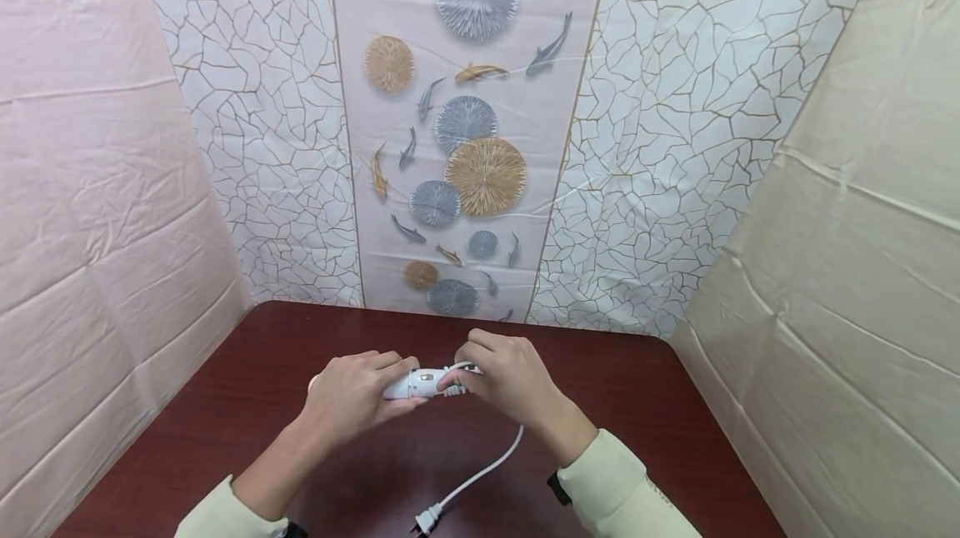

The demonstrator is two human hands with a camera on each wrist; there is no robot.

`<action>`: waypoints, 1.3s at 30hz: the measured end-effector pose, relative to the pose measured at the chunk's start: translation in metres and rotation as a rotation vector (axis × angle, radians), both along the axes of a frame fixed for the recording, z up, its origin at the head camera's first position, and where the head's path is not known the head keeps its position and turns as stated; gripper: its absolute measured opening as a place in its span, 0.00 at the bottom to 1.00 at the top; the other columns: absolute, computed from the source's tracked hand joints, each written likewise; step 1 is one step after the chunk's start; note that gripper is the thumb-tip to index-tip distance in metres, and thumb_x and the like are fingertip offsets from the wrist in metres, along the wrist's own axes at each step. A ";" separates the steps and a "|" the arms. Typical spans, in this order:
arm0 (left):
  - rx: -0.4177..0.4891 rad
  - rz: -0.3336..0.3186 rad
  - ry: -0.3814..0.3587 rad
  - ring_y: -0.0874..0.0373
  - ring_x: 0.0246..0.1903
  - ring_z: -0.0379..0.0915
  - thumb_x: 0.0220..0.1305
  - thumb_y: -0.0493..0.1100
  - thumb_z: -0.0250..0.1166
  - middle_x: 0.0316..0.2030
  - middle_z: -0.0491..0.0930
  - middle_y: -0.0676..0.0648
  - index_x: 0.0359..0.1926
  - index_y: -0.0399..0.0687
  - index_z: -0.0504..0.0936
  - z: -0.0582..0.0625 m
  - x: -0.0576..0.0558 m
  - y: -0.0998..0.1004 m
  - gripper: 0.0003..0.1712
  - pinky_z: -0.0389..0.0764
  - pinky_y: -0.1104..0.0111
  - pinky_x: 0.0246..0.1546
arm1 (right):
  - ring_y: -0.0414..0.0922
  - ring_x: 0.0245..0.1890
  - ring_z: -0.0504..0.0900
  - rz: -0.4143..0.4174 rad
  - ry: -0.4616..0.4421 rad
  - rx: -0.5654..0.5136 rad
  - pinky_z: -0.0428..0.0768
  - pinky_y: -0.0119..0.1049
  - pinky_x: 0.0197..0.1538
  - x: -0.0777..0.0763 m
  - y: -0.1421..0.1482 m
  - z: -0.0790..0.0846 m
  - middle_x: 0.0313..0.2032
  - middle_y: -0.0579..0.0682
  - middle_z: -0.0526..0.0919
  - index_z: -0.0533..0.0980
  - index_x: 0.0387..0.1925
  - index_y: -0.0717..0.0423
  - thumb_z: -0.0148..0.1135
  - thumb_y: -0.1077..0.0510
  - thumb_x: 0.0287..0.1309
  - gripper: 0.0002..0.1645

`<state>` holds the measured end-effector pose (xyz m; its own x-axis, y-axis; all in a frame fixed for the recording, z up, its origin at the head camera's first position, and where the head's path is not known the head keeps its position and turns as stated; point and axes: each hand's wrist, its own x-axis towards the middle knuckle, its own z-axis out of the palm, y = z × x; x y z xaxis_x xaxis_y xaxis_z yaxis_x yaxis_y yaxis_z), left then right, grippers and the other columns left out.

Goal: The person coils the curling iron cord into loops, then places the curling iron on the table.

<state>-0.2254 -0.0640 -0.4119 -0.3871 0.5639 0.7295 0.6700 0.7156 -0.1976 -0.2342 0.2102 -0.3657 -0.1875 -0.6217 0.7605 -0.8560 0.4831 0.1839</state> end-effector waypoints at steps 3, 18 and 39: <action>0.003 -0.022 0.015 0.59 0.28 0.83 0.56 0.67 0.83 0.37 0.90 0.58 0.52 0.57 0.91 0.000 0.000 -0.001 0.30 0.82 0.65 0.24 | 0.34 0.20 0.75 0.001 -0.007 -0.005 0.74 0.23 0.26 -0.002 0.001 0.002 0.27 0.41 0.79 0.83 0.29 0.49 0.90 0.47 0.41 0.21; -0.023 -0.113 0.074 0.61 0.31 0.85 0.56 0.69 0.82 0.40 0.91 0.58 0.54 0.55 0.93 0.004 0.003 -0.005 0.32 0.83 0.69 0.27 | 0.34 0.25 0.76 0.019 -0.101 0.077 0.76 0.26 0.30 -0.004 0.012 0.009 0.30 0.40 0.75 0.86 0.34 0.48 0.87 0.56 0.51 0.13; -0.035 -0.230 0.135 0.64 0.28 0.80 0.58 0.67 0.82 0.39 0.90 0.61 0.53 0.57 0.91 0.008 0.008 -0.001 0.29 0.80 0.73 0.25 | 0.31 0.29 0.72 0.206 -0.691 -0.038 0.75 0.25 0.32 -0.010 0.024 0.001 0.29 0.41 0.82 0.92 0.38 0.42 0.78 0.64 0.62 0.10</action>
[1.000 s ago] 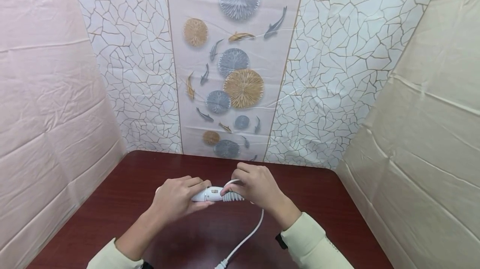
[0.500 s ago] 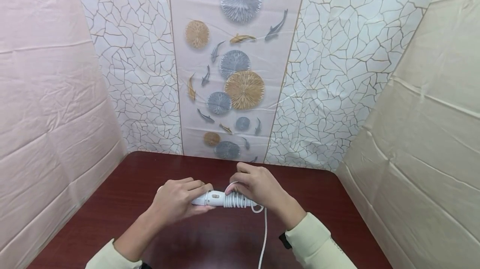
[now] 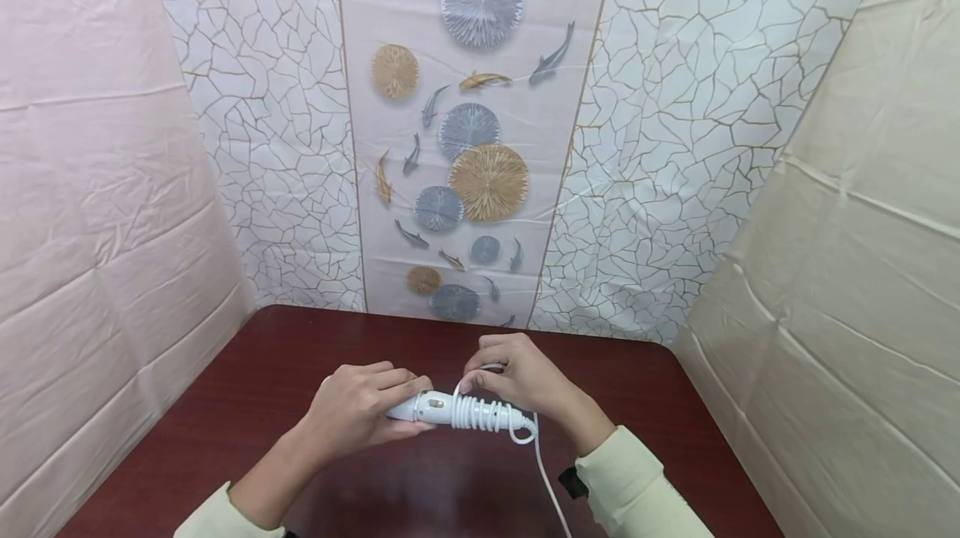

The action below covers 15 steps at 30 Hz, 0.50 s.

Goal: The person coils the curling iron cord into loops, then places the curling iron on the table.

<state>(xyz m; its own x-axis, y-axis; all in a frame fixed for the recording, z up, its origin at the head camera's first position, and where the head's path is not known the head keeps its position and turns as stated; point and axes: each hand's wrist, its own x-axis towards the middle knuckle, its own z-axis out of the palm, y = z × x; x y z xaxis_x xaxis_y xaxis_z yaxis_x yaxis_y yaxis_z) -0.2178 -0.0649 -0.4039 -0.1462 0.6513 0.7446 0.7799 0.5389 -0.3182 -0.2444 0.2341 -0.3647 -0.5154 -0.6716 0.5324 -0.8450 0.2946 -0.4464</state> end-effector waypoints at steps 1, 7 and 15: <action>0.001 -0.004 0.005 0.64 0.27 0.80 0.57 0.67 0.82 0.39 0.90 0.62 0.52 0.57 0.91 0.000 0.000 0.000 0.29 0.80 0.73 0.25 | 0.31 0.29 0.71 0.004 -0.014 0.002 0.75 0.26 0.32 0.000 0.000 0.000 0.29 0.41 0.82 0.92 0.38 0.43 0.77 0.64 0.63 0.10; 0.018 -0.023 0.040 0.64 0.27 0.79 0.56 0.67 0.83 0.37 0.89 0.61 0.51 0.57 0.91 0.000 -0.001 0.002 0.29 0.79 0.74 0.25 | 0.32 0.29 0.70 0.027 -0.071 0.023 0.76 0.27 0.33 -0.001 0.002 -0.002 0.29 0.43 0.79 0.91 0.42 0.42 0.72 0.64 0.71 0.12; 0.029 -0.035 0.067 0.65 0.25 0.77 0.55 0.67 0.83 0.36 0.89 0.62 0.50 0.57 0.91 0.001 -0.002 0.003 0.29 0.77 0.75 0.24 | 0.32 0.32 0.72 -0.013 -0.170 0.060 0.79 0.29 0.38 -0.003 0.005 -0.008 0.31 0.43 0.78 0.91 0.44 0.45 0.67 0.61 0.76 0.10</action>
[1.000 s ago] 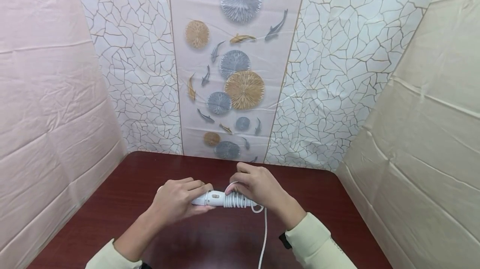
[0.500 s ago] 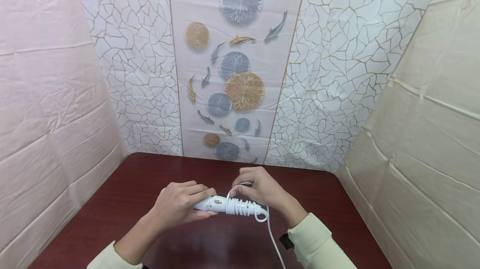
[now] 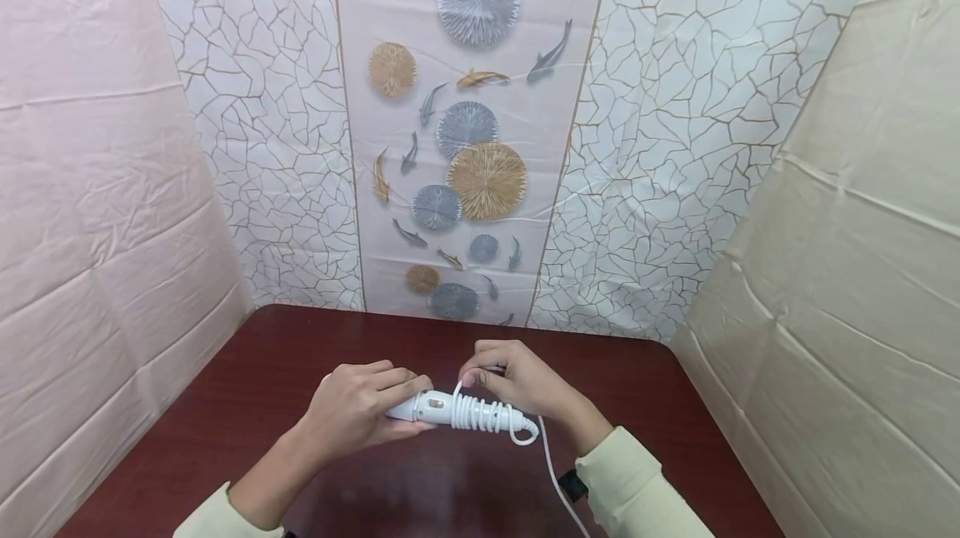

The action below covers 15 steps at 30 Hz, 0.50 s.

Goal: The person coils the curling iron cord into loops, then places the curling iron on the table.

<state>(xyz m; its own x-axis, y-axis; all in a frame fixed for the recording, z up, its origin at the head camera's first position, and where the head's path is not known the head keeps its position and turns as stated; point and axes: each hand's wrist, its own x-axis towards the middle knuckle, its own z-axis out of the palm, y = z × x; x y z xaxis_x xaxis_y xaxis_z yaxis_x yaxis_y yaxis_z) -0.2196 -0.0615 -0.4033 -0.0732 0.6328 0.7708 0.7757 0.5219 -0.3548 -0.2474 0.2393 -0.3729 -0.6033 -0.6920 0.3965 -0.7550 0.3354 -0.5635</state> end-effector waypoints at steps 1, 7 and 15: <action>0.002 -0.002 0.001 0.65 0.25 0.77 0.55 0.67 0.83 0.36 0.89 0.62 0.50 0.57 0.91 0.000 0.000 0.000 0.29 0.77 0.75 0.24 | 0.32 0.32 0.72 -0.007 -0.006 0.007 0.79 0.30 0.38 0.000 0.001 -0.001 0.31 0.43 0.77 0.91 0.44 0.44 0.67 0.61 0.76 0.11; 0.021 -0.008 -0.009 0.64 0.27 0.79 0.54 0.67 0.84 0.37 0.90 0.61 0.51 0.56 0.92 -0.001 0.000 0.001 0.30 0.79 0.74 0.26 | 0.32 0.34 0.73 -0.021 -0.024 0.013 0.80 0.30 0.38 0.001 0.003 -0.003 0.32 0.43 0.75 0.90 0.44 0.45 0.67 0.61 0.76 0.09; 0.054 0.002 -0.013 0.63 0.28 0.83 0.53 0.66 0.85 0.38 0.92 0.59 0.51 0.55 0.92 0.003 0.001 0.002 0.31 0.83 0.72 0.27 | 0.37 0.31 0.73 0.010 0.035 -0.099 0.78 0.31 0.36 0.000 0.000 -0.012 0.31 0.46 0.79 0.90 0.44 0.49 0.63 0.67 0.76 0.13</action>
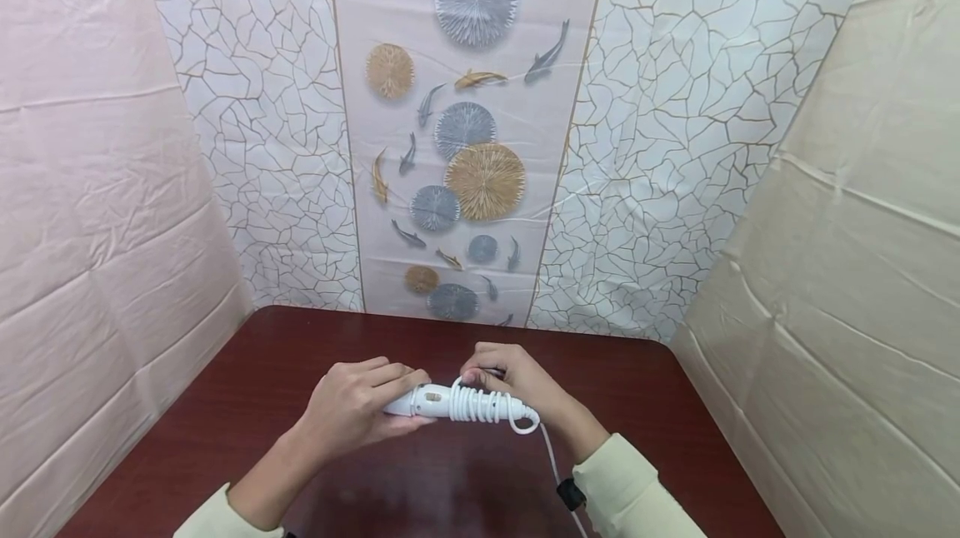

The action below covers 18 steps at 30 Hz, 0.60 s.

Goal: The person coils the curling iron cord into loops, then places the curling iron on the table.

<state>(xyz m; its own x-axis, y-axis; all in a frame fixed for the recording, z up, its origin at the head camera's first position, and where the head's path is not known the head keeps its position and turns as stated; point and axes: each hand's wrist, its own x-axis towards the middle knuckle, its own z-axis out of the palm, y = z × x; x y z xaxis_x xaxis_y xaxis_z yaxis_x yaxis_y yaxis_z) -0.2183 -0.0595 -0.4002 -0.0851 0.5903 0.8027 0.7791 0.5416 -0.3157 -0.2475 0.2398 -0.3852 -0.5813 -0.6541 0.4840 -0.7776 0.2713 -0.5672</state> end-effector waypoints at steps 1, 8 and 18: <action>0.008 0.003 0.000 0.62 0.29 0.84 0.53 0.66 0.85 0.38 0.92 0.58 0.51 0.54 0.92 0.001 0.000 0.000 0.31 0.83 0.72 0.28 | 0.38 0.30 0.73 -0.006 0.039 -0.018 0.77 0.30 0.35 0.001 -0.002 -0.001 0.30 0.46 0.79 0.89 0.43 0.48 0.63 0.68 0.75 0.14; 0.082 0.032 -0.022 0.64 0.28 0.82 0.54 0.64 0.85 0.37 0.90 0.58 0.50 0.55 0.91 0.005 0.001 0.003 0.28 0.83 0.71 0.25 | 0.32 0.31 0.78 -0.091 0.369 -0.116 0.80 0.25 0.36 0.009 -0.022 -0.013 0.29 0.43 0.83 0.84 0.39 0.49 0.65 0.76 0.67 0.17; 0.147 0.097 -0.080 0.63 0.28 0.83 0.55 0.64 0.84 0.34 0.88 0.58 0.49 0.56 0.91 0.005 0.004 0.008 0.27 0.82 0.70 0.24 | 0.41 0.32 0.81 -0.477 0.294 0.058 0.83 0.41 0.39 0.033 -0.029 -0.039 0.33 0.54 0.84 0.79 0.42 0.63 0.59 0.69 0.76 0.04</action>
